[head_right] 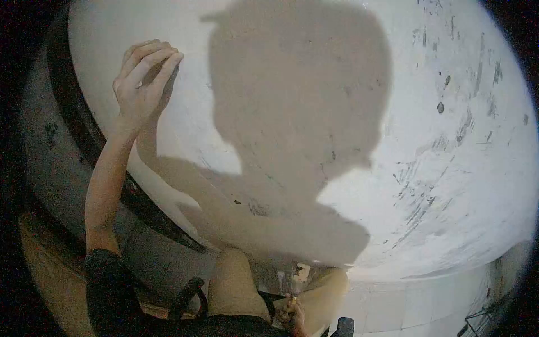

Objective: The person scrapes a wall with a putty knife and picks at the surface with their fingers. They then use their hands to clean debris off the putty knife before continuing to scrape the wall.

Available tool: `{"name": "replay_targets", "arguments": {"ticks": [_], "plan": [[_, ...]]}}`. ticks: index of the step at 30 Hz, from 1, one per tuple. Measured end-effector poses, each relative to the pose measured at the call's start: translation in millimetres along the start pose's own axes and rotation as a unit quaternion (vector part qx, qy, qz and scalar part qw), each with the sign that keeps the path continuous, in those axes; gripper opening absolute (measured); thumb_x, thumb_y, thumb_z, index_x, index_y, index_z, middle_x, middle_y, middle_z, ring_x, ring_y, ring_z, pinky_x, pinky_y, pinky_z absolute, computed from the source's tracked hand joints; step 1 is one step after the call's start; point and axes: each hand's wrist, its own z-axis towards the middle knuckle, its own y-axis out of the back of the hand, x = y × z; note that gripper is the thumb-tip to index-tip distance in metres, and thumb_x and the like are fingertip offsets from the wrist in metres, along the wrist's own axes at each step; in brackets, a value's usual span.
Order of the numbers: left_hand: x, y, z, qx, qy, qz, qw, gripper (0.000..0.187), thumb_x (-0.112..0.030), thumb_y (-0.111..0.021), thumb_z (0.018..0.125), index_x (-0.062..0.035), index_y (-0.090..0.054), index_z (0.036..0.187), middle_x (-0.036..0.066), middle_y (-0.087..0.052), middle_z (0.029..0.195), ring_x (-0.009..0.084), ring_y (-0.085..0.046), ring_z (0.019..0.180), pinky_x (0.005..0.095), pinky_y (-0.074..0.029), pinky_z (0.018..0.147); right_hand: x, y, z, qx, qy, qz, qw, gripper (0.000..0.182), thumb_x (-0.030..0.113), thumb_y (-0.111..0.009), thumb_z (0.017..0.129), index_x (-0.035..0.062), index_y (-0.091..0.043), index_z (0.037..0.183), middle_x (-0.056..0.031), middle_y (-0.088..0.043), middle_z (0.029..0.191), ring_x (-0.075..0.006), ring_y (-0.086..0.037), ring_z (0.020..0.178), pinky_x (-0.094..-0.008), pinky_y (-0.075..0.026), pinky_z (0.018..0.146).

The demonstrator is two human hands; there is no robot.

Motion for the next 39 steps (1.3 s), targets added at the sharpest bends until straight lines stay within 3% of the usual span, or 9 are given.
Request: {"name": "replay_targets", "arguments": {"ticks": [10, 19, 23, 25, 30, 32, 34, 37, 39], "plan": [[5.0, 12.0, -3.1, 0.043, -0.068, 0.023, 0.997, 0.015, -0.006, -0.070, 0.074, -0.0051, -0.065, 0.089, 0.007, -0.064, 0.091, 0.0238, -0.061, 0.091, 0.0362, -0.046, 0.082, 5.0, -18.6, -4.0, 0.004, -0.014, -0.040, 0.999, 0.018, 0.030, -0.046, 0.091, 0.0115, -0.045, 0.090, -0.0007, -0.039, 0.059, -0.0166, -0.037, 0.047, -0.0312, -0.032, 0.043], [2.2, 15.9, -8.2, 0.036, 0.052, -0.023, 0.998, 0.017, -0.008, -0.071, 0.074, -0.0060, -0.065, 0.090, 0.008, -0.063, 0.096, 0.0225, -0.060, 0.091, 0.0336, -0.049, 0.080, -11.6, 51.7, 31.6, 0.117, -0.052, 0.010, 0.992, 0.029, 0.034, -0.046, 0.092, 0.0135, -0.049, 0.112, -0.0012, -0.043, 0.062, -0.0165, -0.037, 0.046, -0.0325, -0.034, 0.045], [4.7, 16.7, -1.8, 0.052, 0.007, 0.006, 0.999, 0.018, -0.009, -0.072, 0.073, -0.0088, -0.067, 0.090, 0.007, -0.063, 0.095, 0.0221, -0.060, 0.091, 0.0323, -0.050, 0.080, 0.8, 12.0, 5.4, 0.176, -0.074, 0.201, 0.961, 0.038, 0.021, -0.054, 0.088, 0.0125, -0.044, 0.124, -0.0040, -0.046, 0.067, -0.0157, -0.040, 0.047, -0.0301, -0.032, 0.040], [3.9, 12.8, -0.1, 0.044, 0.006, -0.006, 0.999, 0.018, -0.009, -0.073, 0.072, -0.0088, -0.068, 0.089, 0.006, -0.064, 0.092, 0.0222, -0.060, 0.091, 0.0321, -0.050, 0.080, 12.6, -21.5, -13.0, 0.027, -0.050, 0.038, 0.998, 0.033, 0.028, -0.051, 0.088, 0.0129, -0.048, 0.117, -0.0024, -0.046, 0.066, -0.0191, -0.044, 0.048, -0.0339, -0.039, 0.047], [9.9, 14.3, 2.4, 0.040, -0.041, -0.010, 0.998, 0.018, -0.006, -0.072, 0.071, -0.0063, -0.069, 0.089, 0.006, -0.065, 0.091, 0.0223, -0.061, 0.089, 0.0326, -0.050, 0.078, 2.0, 24.3, 11.6, 0.051, -0.032, -0.021, 0.998, 0.031, 0.033, -0.049, 0.087, 0.0127, -0.050, 0.110, -0.0030, -0.049, 0.071, -0.0237, -0.051, 0.058, -0.0356, -0.045, 0.053], [10.0, 13.0, 4.1, 0.039, -0.062, -0.004, 0.997, 0.018, -0.005, -0.072, 0.071, -0.0053, -0.068, 0.089, 0.007, -0.065, 0.091, 0.0225, -0.061, 0.088, 0.0329, -0.050, 0.078, 16.8, -49.0, -24.4, -0.114, -0.015, -0.074, 0.991, 0.026, 0.033, -0.049, 0.087, 0.0131, -0.050, 0.104, -0.0029, -0.048, 0.072, -0.0219, -0.049, 0.056, -0.0334, -0.042, 0.049], [10.2, 11.5, 6.5, 0.037, -0.078, -0.001, 0.996, 0.018, -0.005, -0.072, 0.071, -0.0045, -0.068, 0.088, 0.007, -0.066, 0.091, 0.0229, -0.062, 0.086, 0.0332, -0.050, 0.078, 4.5, 7.1, 3.7, 0.050, -0.030, -0.009, 0.998, 0.024, 0.034, -0.048, 0.088, 0.0131, -0.051, 0.100, -0.0026, -0.048, 0.070, -0.0211, -0.048, 0.054, -0.0308, -0.041, 0.046], [15.7, 7.5, 2.2, 0.021, -0.051, -0.014, 0.998, 0.017, -0.004, -0.071, 0.071, -0.0040, -0.067, 0.087, 0.007, -0.066, 0.091, 0.0228, -0.063, 0.085, 0.0342, -0.050, 0.077, 6.4, 10.0, 4.1, -0.083, -0.034, -0.055, 0.994, 0.029, 0.038, -0.047, 0.090, 0.0112, -0.050, 0.102, -0.0035, -0.049, 0.072, -0.0200, -0.048, 0.053, -0.0304, -0.040, 0.046], [9.3, 9.4, 1.2, 0.010, 0.014, -0.011, 1.000, 0.012, -0.002, -0.069, 0.074, -0.0021, -0.066, 0.086, 0.008, -0.066, 0.090, 0.0224, -0.063, 0.085, 0.0341, -0.050, 0.076, 27.4, -55.1, -32.9, -0.045, 0.010, -0.092, 0.995, 0.032, 0.035, -0.047, 0.091, 0.0097, -0.049, 0.112, -0.0056, -0.053, 0.080, -0.0218, -0.054, 0.061, -0.0339, -0.046, 0.051]]}}
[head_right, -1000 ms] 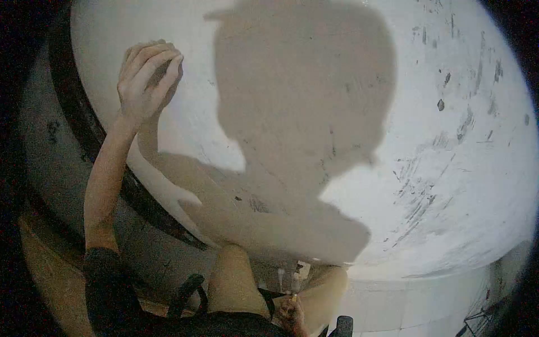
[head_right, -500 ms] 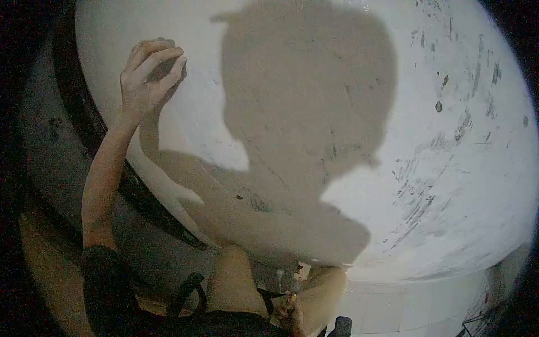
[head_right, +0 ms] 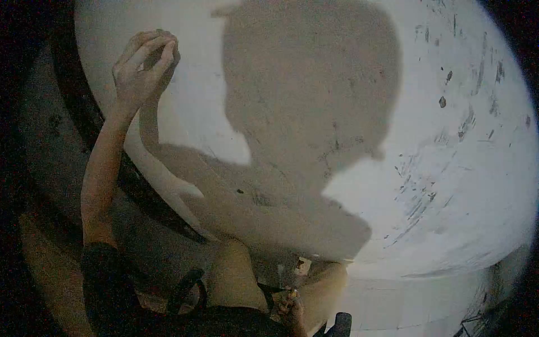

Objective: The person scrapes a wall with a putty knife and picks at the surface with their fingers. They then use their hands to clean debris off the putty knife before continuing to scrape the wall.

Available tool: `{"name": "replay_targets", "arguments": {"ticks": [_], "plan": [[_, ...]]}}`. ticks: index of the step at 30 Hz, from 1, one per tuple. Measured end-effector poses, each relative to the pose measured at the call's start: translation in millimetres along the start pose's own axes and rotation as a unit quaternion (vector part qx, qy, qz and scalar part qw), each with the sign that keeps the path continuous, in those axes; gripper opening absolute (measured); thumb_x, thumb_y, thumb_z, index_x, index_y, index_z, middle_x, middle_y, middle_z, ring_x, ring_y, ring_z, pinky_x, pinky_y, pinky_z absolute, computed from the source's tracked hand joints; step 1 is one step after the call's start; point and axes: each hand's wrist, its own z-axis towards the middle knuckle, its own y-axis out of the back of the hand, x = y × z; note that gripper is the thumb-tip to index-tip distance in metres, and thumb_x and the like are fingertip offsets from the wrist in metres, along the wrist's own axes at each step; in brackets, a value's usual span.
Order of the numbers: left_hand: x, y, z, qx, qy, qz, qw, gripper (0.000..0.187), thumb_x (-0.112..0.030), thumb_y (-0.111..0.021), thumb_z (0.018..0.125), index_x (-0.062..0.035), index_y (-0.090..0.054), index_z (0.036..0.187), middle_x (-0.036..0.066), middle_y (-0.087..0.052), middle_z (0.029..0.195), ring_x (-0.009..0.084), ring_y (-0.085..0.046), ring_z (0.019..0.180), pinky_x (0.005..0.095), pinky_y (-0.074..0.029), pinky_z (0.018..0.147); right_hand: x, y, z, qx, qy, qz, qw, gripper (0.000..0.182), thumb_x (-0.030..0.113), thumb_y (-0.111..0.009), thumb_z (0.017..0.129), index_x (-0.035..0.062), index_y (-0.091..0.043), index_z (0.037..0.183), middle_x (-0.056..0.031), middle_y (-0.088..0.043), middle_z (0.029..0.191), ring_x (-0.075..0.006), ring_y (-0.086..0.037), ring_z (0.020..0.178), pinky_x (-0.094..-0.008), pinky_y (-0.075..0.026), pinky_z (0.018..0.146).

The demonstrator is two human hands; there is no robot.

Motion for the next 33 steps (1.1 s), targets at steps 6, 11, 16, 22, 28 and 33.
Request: {"name": "replay_targets", "arguments": {"ticks": [6, 11, 16, 22, 28, 33], "plan": [[0.4, 10.7, -110.7, 0.112, 0.077, -0.042, 0.990, 0.053, -0.012, -0.070, 0.076, -0.0049, -0.047, 0.124, 0.017, -0.053, 0.121, 0.0275, -0.052, 0.100, 0.0385, -0.039, 0.095, -35.2, 56.9, 45.5, -0.113, -0.098, -0.081, 0.985, 0.057, 0.041, -0.046, 0.093, 0.0111, -0.031, 0.139, -0.0138, -0.038, 0.137, -0.0299, -0.047, 0.117, -0.0429, -0.046, 0.090], [-107.3, 65.8, -226.8, 0.447, 0.075, -0.194, 0.870, 0.039, -0.025, -0.060, 0.083, -0.0086, -0.054, 0.118, 0.013, -0.055, 0.118, 0.0292, -0.052, 0.112, 0.0462, -0.033, 0.101, -0.3, -6.4, 8.9, -0.049, 0.072, -0.243, 0.966, 0.045, 0.033, -0.045, 0.095, 0.0037, -0.043, 0.128, -0.0098, -0.058, 0.094, -0.0201, -0.057, 0.076, -0.0311, -0.048, 0.061], [-205.0, 71.3, -283.1, 0.450, 0.055, -0.407, 0.793, 0.048, -0.025, -0.058, 0.084, -0.0243, -0.043, 0.130, 0.007, -0.041, 0.133, 0.0231, -0.041, 0.122, 0.0601, -0.029, 0.102, 9.0, -48.2, -2.6, 0.023, 0.059, -0.156, 0.986, 0.046, 0.022, -0.051, 0.093, 0.0049, -0.036, 0.133, -0.0101, -0.056, 0.095, -0.0185, -0.056, 0.079, -0.0284, -0.047, 0.064], [-199.8, 26.2, -200.5, 0.225, -0.151, -0.344, 0.899, 0.054, -0.027, -0.054, 0.085, -0.0291, -0.034, 0.135, 0.005, -0.034, 0.140, 0.0188, -0.035, 0.128, 0.0625, -0.027, 0.105, 78.8, -180.0, -55.5, 0.254, 0.156, -0.289, 0.910, 0.046, 0.010, -0.045, 0.094, 0.0067, -0.025, 0.136, -0.0054, -0.049, 0.083, -0.0129, -0.050, 0.059, -0.0260, -0.042, 0.050], [-121.5, -10.1, -88.2, -0.001, -0.162, -0.268, 0.950, 0.013, -0.023, -0.057, 0.082, -0.0130, -0.058, 0.090, 0.005, -0.057, 0.108, 0.0181, -0.046, 0.120, 0.0525, -0.030, 0.108, 118.0, -295.5, -81.5, 0.338, 0.293, -0.288, 0.847, 0.052, 0.013, -0.044, 0.094, 0.0099, -0.014, 0.136, -0.0078, -0.045, 0.083, -0.0112, -0.043, 0.046, -0.0230, -0.034, 0.038], [-63.2, -37.3, -51.4, -0.074, -0.253, -0.267, 0.927, 0.011, -0.020, -0.064, 0.075, -0.0137, -0.056, 0.080, 0.000, -0.058, 0.089, 0.0172, -0.056, 0.102, 0.0437, -0.038, 0.104, 127.0, -370.5, -80.6, 0.290, 0.376, -0.260, 0.841, 0.058, 0.018, -0.045, 0.093, 0.0113, -0.009, 0.139, -0.0084, -0.044, 0.082, -0.0082, -0.038, 0.041, -0.0211, -0.030, 0.032]]}}
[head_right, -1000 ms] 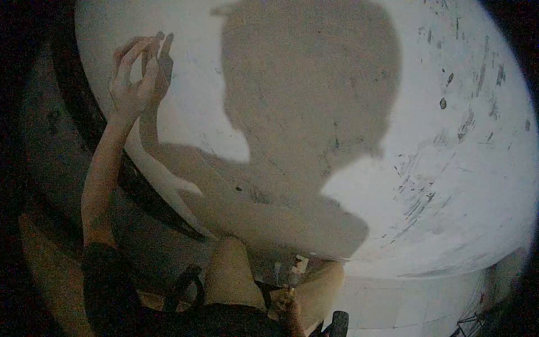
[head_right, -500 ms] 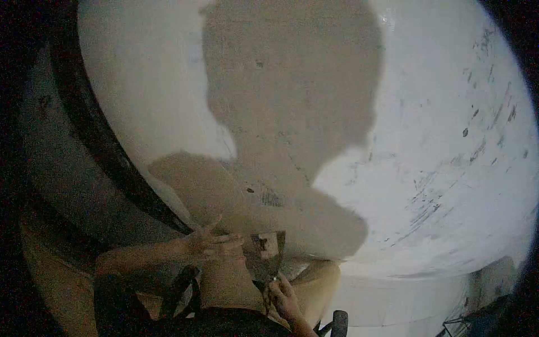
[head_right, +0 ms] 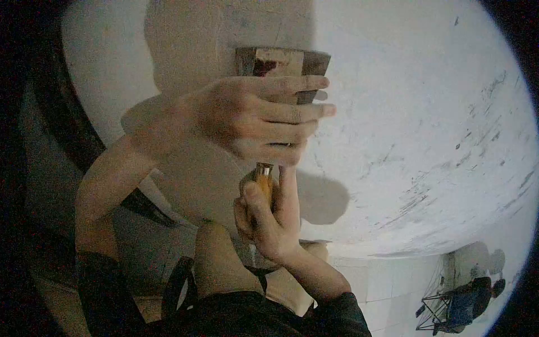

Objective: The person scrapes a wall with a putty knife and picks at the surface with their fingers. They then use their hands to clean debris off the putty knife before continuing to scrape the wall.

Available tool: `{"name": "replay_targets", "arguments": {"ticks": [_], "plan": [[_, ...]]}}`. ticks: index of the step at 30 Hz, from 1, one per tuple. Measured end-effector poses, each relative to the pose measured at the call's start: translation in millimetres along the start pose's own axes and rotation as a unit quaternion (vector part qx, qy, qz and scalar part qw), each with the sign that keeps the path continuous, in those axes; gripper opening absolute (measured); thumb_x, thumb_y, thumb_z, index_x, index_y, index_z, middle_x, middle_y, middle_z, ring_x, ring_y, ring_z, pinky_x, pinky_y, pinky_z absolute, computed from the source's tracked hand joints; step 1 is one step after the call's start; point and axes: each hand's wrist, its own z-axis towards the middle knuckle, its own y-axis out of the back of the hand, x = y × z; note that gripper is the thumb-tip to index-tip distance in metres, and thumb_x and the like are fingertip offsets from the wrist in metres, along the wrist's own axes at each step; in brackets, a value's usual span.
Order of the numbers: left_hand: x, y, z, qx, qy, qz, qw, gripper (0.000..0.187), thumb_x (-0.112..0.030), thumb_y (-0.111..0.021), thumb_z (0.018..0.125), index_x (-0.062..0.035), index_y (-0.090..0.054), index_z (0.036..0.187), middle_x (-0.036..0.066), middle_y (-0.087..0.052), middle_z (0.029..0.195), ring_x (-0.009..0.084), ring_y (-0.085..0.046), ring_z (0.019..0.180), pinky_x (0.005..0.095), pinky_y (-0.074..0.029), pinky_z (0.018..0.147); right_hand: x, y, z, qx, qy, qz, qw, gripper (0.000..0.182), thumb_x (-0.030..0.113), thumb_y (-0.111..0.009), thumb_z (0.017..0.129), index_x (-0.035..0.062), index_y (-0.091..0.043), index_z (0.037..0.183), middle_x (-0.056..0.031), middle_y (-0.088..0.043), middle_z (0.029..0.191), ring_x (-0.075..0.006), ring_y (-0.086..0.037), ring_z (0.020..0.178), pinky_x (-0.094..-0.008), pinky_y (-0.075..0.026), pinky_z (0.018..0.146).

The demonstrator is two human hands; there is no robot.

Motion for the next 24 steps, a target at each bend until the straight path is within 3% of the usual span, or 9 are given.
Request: {"name": "replay_targets", "arguments": {"ticks": [2, 6, 11, 12, 14, 17, 19, 21, 24], "plan": [[12.7, 0.1, -6.1, -0.029, -0.019, 0.025, 0.999, 0.013, -0.021, -0.067, 0.071, -0.0145, -0.057, 0.076, -0.002, -0.058, 0.080, 0.0160, -0.059, 0.090, 0.0353, -0.044, 0.099, 7.8, -14.6, 11.6, -0.019, 0.003, -0.003, 1.000, 0.060, 0.019, -0.045, 0.093, 0.0112, -0.008, 0.139, -0.0077, -0.044, 0.080, -0.0064, -0.036, 0.040, -0.0204, -0.029, 0.031], [30.6, 8.8, -13.8, -0.041, -0.041, 0.002, 0.998, 0.016, -0.016, -0.065, 0.065, -0.0055, -0.055, 0.070, 0.007, -0.059, 0.081, 0.0257, -0.061, 0.093, 0.0427, -0.046, 0.098, 6.5, -23.1, 24.7, 0.014, 0.024, 0.023, 0.999, 0.061, 0.011, -0.043, 0.094, 0.0122, -0.006, 0.143, -0.0047, -0.046, 0.079, -0.0075, -0.039, 0.047, -0.0205, -0.033, 0.039], [30.3, 11.1, -15.9, -0.073, -0.014, 0.017, 0.997, 0.010, -0.019, -0.064, 0.070, -0.0116, -0.060, 0.073, 0.002, -0.061, 0.087, 0.0205, -0.060, 0.095, 0.0325, -0.048, 0.091, 4.4, -34.5, 17.4, -0.040, 0.033, -0.009, 0.999, 0.063, 0.020, -0.045, 0.093, 0.0102, -0.008, 0.143, -0.0051, -0.042, 0.078, -0.0060, -0.034, 0.038, -0.0194, -0.028, 0.032], [30.0, 6.5, -16.0, -0.087, -0.017, 0.020, 0.996, 0.009, -0.019, -0.064, 0.069, -0.0120, -0.060, 0.073, 0.002, -0.061, 0.088, 0.0203, -0.060, 0.095, 0.0318, -0.049, 0.089, 9.5, -33.4, 15.8, -0.037, 0.001, 0.033, 0.999, 0.062, 0.011, -0.043, 0.094, 0.0094, -0.006, 0.144, -0.0050, -0.048, 0.077, -0.0075, -0.039, 0.047, -0.0202, -0.032, 0.039], [33.7, 0.8, -21.4, -0.088, 0.009, 0.046, 0.995, 0.008, -0.020, -0.064, 0.070, -0.0139, -0.061, 0.073, 0.001, -0.063, 0.091, 0.0186, -0.061, 0.097, 0.0287, -0.052, 0.082, 17.8, -39.0, 25.1, -0.033, 0.012, 0.032, 0.999, 0.063, 0.011, -0.042, 0.094, 0.0083, -0.005, 0.144, -0.0049, -0.048, 0.077, -0.0075, -0.039, 0.046, -0.0203, -0.032, 0.039], [32.0, -2.0, -19.8, -0.135, 0.034, 0.025, 0.990, 0.007, -0.020, -0.064, 0.069, -0.0146, -0.059, 0.071, 0.000, -0.063, 0.089, 0.0164, -0.061, 0.097, 0.0282, -0.053, 0.081, 7.9, -41.0, 27.0, -0.042, 0.071, -0.049, 0.995, 0.064, 0.012, -0.043, 0.094, 0.0058, -0.004, 0.144, -0.0050, -0.048, 0.075, -0.0074, -0.038, 0.043, -0.0212, -0.031, 0.038], [28.8, -3.5, -17.7, -0.146, 0.034, 0.019, 0.989, 0.007, -0.019, -0.064, 0.069, -0.0148, -0.058, 0.070, -0.001, -0.062, 0.089, 0.0155, -0.061, 0.096, 0.0280, -0.053, 0.081, 9.0, -45.1, 15.9, -0.048, 0.029, 0.030, 0.998, 0.064, 0.012, -0.044, 0.094, 0.0064, -0.004, 0.144, -0.0054, -0.048, 0.075, -0.0073, -0.037, 0.043, -0.0216, -0.030, 0.038], [23.3, -5.7, -16.1, -0.137, 0.022, 0.021, 0.990, 0.008, -0.019, -0.064, 0.069, -0.0149, -0.057, 0.069, -0.002, -0.062, 0.088, 0.0150, -0.062, 0.095, 0.0279, -0.053, 0.082, 14.8, -44.4, 12.6, -0.068, -0.003, 0.030, 0.997, 0.067, 0.010, -0.043, 0.092, 0.0067, -0.003, 0.145, -0.0060, -0.042, 0.087, -0.0084, -0.040, 0.067, -0.0184, -0.033, 0.044], [31.1, -12.3, -11.5, -0.173, 0.052, 0.001, 0.984, 0.009, -0.020, -0.065, 0.068, -0.0148, -0.057, 0.069, -0.002, -0.062, 0.087, 0.0145, -0.062, 0.094, 0.0288, -0.052, 0.085, 29.2, -41.1, 15.9, -0.044, -0.019, 0.062, 0.997, 0.067, 0.013, -0.046, 0.092, 0.0091, -0.005, 0.145, -0.0058, -0.042, 0.090, -0.0075, -0.039, 0.057, -0.0187, -0.033, 0.041]]}}
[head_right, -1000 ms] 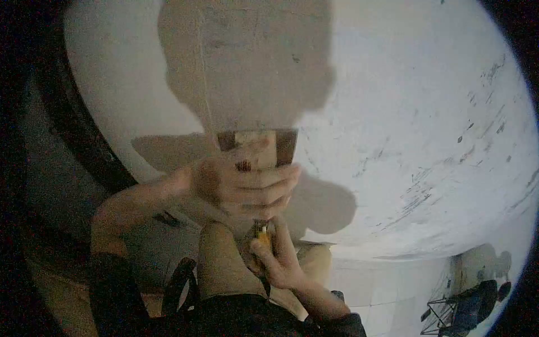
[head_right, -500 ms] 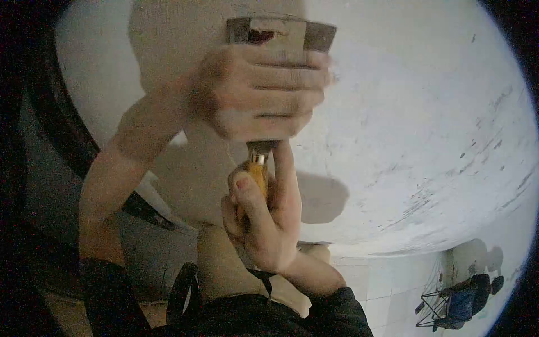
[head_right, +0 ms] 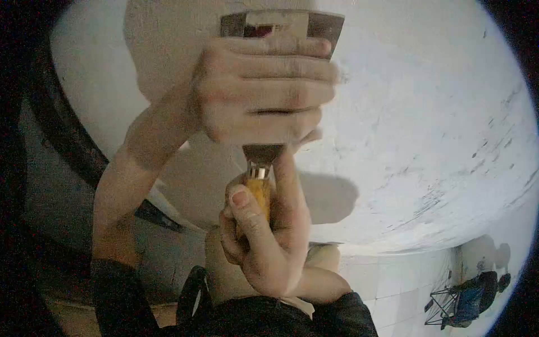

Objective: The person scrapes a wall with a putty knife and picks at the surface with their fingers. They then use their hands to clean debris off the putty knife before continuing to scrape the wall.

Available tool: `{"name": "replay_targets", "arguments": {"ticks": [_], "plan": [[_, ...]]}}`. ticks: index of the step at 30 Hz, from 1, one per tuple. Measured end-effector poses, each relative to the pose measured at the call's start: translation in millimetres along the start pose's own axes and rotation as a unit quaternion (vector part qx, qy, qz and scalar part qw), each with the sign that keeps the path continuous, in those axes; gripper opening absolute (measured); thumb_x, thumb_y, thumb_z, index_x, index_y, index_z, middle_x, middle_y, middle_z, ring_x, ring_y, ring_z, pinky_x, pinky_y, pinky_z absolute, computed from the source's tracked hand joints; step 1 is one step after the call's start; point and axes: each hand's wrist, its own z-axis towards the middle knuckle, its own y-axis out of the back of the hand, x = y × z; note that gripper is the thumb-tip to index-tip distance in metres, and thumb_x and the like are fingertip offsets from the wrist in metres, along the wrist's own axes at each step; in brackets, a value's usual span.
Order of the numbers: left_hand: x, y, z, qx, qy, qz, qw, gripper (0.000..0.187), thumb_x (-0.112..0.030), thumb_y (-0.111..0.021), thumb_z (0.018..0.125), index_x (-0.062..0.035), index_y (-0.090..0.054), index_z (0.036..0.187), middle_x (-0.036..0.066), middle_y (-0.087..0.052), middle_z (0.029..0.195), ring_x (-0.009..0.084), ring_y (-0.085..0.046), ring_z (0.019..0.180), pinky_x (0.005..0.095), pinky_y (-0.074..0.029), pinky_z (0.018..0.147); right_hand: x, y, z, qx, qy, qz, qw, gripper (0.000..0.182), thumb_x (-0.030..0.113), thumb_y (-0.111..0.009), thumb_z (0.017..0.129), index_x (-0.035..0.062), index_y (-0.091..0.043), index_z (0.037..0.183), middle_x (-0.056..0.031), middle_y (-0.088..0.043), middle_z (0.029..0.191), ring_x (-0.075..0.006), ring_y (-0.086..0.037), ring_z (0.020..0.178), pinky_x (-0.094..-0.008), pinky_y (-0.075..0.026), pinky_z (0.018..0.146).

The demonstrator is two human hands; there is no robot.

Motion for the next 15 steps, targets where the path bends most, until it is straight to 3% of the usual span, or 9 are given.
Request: {"name": "replay_targets", "arguments": {"ticks": [4, 5, 6, 15], "plan": [[-11.1, -5.5, -5.7, -0.010, 0.005, -0.002, 1.000, 0.010, -0.021, -0.066, 0.068, -0.0147, -0.058, 0.069, -0.002, -0.062, 0.087, 0.0149, -0.062, 0.094, 0.0296, -0.053, 0.083, -20.0, 4.2, -3.6, -0.032, 0.039, -0.007, 0.999, 0.065, 0.014, -0.044, 0.093, 0.0146, -0.006, 0.145, -0.0072, -0.043, 0.087, -0.0067, -0.031, 0.039, -0.0197, -0.027, 0.033], [-12.7, -6.5, -8.0, -0.002, 0.005, -0.006, 1.000, 0.011, -0.021, -0.066, 0.068, -0.0148, -0.058, 0.069, -0.002, -0.062, 0.087, 0.0149, -0.062, 0.095, 0.0296, -0.053, 0.083, -17.8, 5.4, -2.9, -0.023, 0.030, 0.012, 0.999, 0.065, 0.014, -0.044, 0.093, 0.0155, -0.006, 0.146, -0.0071, -0.043, 0.087, -0.0066, -0.031, 0.039, -0.0200, -0.027, 0.032], [-9.8, -0.6, -3.4, 0.031, -0.007, -0.043, 0.999, 0.021, -0.021, -0.073, 0.068, -0.0082, -0.057, 0.069, 0.006, -0.065, 0.086, 0.0213, -0.065, 0.091, 0.0388, -0.053, 0.087, -14.1, 7.3, -2.2, -0.013, 0.021, 0.028, 0.999, 0.065, 0.014, -0.043, 0.093, 0.0165, -0.005, 0.146, -0.0069, -0.042, 0.086, -0.0066, -0.031, 0.039, -0.0203, -0.026, 0.032], [-15.9, -4.6, 2.5, 0.053, 0.024, -0.059, 0.997, 0.022, -0.022, -0.074, 0.066, -0.0082, -0.057, 0.067, 0.006, -0.064, 0.084, 0.0206, -0.065, 0.090, 0.0393, -0.052, 0.088, -11.6, 9.7, -9.4, -0.031, -0.001, 0.047, 0.998, 0.062, 0.016, -0.041, 0.094, 0.0170, -0.006, 0.145, -0.0065, -0.042, 0.084, -0.0069, -0.032, 0.037, -0.0190, -0.026, 0.029]]}}
